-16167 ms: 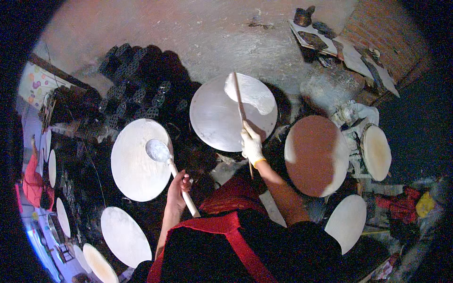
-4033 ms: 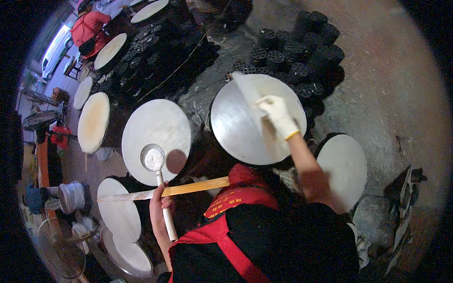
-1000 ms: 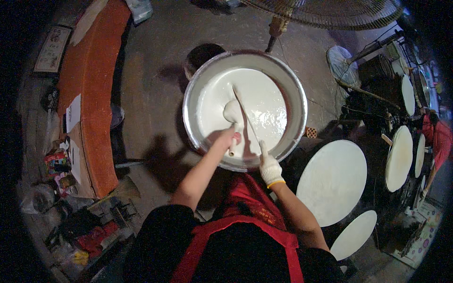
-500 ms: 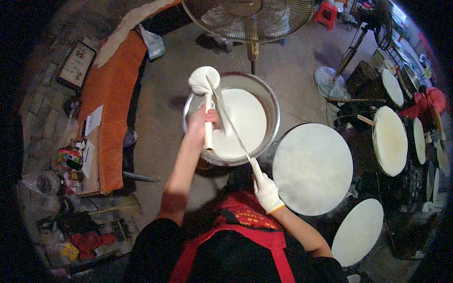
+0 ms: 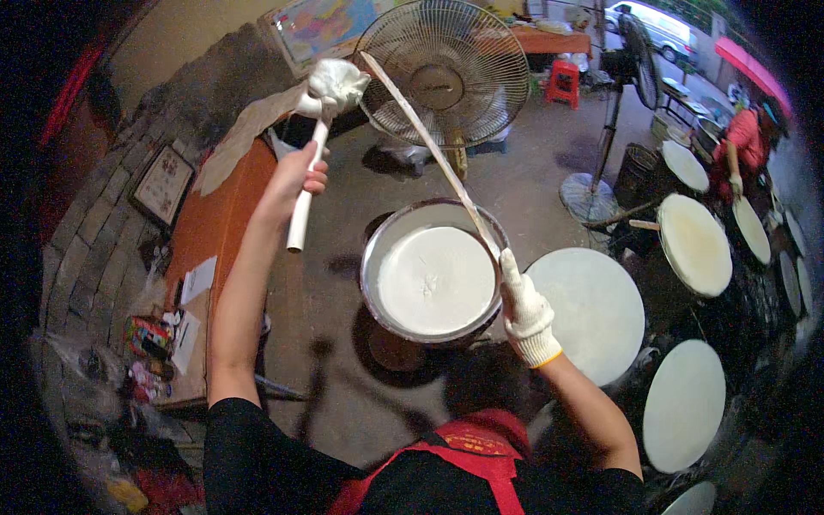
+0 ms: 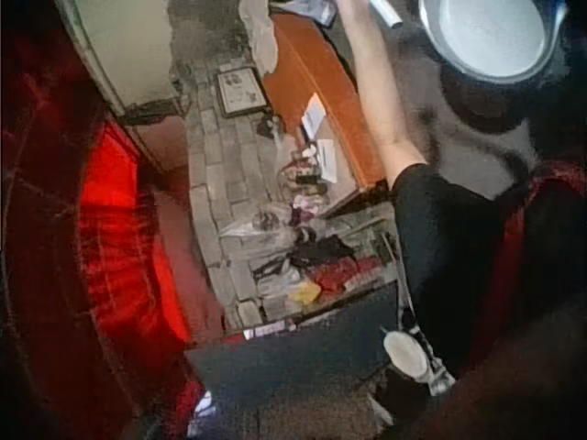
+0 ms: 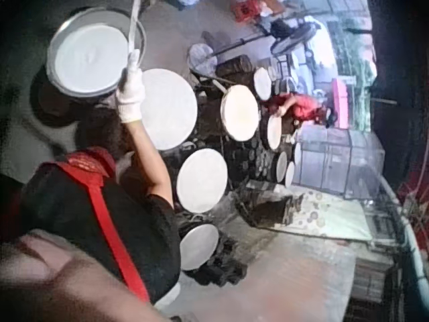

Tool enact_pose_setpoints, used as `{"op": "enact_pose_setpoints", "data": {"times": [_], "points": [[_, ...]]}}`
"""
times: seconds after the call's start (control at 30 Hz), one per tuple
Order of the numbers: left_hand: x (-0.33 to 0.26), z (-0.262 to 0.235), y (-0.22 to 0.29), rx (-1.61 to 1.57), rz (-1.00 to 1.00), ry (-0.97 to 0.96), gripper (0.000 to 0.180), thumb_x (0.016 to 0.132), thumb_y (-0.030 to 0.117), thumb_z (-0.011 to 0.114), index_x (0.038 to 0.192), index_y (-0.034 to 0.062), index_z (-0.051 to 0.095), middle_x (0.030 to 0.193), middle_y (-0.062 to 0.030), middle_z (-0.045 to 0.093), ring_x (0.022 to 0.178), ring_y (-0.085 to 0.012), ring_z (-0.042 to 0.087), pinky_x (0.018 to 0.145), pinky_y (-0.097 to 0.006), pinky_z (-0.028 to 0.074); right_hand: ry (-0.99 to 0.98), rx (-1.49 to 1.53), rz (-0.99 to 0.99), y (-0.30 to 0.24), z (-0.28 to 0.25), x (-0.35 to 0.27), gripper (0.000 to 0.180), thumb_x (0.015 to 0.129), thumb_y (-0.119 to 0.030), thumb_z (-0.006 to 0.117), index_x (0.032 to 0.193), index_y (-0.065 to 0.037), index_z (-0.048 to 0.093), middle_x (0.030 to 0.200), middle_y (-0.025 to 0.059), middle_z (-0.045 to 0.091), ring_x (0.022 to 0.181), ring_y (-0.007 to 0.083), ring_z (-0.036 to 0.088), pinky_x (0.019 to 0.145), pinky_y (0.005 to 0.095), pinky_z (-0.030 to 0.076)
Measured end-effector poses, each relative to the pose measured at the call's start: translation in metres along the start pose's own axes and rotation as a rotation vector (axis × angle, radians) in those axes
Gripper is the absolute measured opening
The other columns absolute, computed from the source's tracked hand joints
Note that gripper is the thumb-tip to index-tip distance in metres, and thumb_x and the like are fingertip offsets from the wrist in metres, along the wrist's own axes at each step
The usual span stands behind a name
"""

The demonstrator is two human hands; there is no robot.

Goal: The person spreads thin batter onto multiple heated round griddles using a ladle and a wooden spreader, then peels the cooked thin pancakes off the griddles by hand.

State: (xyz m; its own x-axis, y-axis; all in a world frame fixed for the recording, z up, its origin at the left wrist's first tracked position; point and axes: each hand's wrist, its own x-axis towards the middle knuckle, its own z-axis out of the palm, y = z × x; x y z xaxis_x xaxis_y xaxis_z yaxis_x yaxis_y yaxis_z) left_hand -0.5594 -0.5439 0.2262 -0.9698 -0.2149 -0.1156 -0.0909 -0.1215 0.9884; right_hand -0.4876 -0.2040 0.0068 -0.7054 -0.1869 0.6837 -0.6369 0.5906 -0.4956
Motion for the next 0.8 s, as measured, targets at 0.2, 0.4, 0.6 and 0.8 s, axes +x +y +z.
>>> {"op": "enact_pose_setpoints", "data": {"times": [0.2, 0.4, 0.6, 0.8], "points": [[0.069, -0.044, -0.1, -0.235, -0.588, -0.072, 0.033, 0.101, 0.026, 0.032, 0.099, -0.006, 0.04, 0.064, -0.0002, 0.043, 0.043, -0.0047, 0.036, 0.033, -0.017, 0.033, -0.255, -0.078, 0.297, -0.032, 0.018, -0.058, 0.066, 0.084, 0.0, 0.048, 0.144, -0.015, 0.027, 0.092, 0.0204, 0.059, 0.075, 0.0378, 0.06, 0.068, 0.0434, 0.049], [0.0, -0.035, -0.164, -0.248, -0.658, -0.378, 0.032, 0.101, 0.027, 0.034, 0.105, -0.0044, 0.043, 0.066, 0.0002, 0.037, 0.046, -0.0039, 0.032, 0.035, -0.016, 0.029, 0.032, -0.121, 0.485, -0.064, -0.055, -0.209, 0.058, 0.088, 0.0, 0.044, 0.143, -0.006, 0.027, 0.131, 0.0218, 0.048, 0.112, 0.0322, 0.056, 0.091, 0.0335, 0.045], [-0.04, 0.047, -0.189, -0.288, -1.313, -0.563, 0.032, 0.102, 0.028, 0.03, 0.104, -0.0021, 0.041, 0.063, 0.0023, 0.035, 0.045, -0.0034, 0.032, 0.033, -0.017, 0.03, 0.254, -0.134, 1.14, -0.143, -0.09, -0.368, 0.052, 0.091, -0.005, 0.044, 0.141, -0.008, 0.033, 0.134, 0.0184, 0.047, 0.113, 0.0307, 0.056, 0.089, 0.0315, 0.044], [-0.129, 0.159, -0.168, -0.243, -1.778, -0.86, 0.029, 0.1, 0.02, 0.032, 0.109, -0.0069, 0.039, 0.065, 0.0002, 0.034, 0.044, -0.0037, 0.03, 0.033, -0.018, 0.029, 0.701, -0.207, 1.508, -0.219, -0.075, -0.437, 0.048, 0.09, -0.006, 0.044, 0.137, -0.011, 0.041, 0.088, 0.0084, 0.063, 0.07, 0.0156, 0.058, 0.069, 0.028, 0.048]]}}
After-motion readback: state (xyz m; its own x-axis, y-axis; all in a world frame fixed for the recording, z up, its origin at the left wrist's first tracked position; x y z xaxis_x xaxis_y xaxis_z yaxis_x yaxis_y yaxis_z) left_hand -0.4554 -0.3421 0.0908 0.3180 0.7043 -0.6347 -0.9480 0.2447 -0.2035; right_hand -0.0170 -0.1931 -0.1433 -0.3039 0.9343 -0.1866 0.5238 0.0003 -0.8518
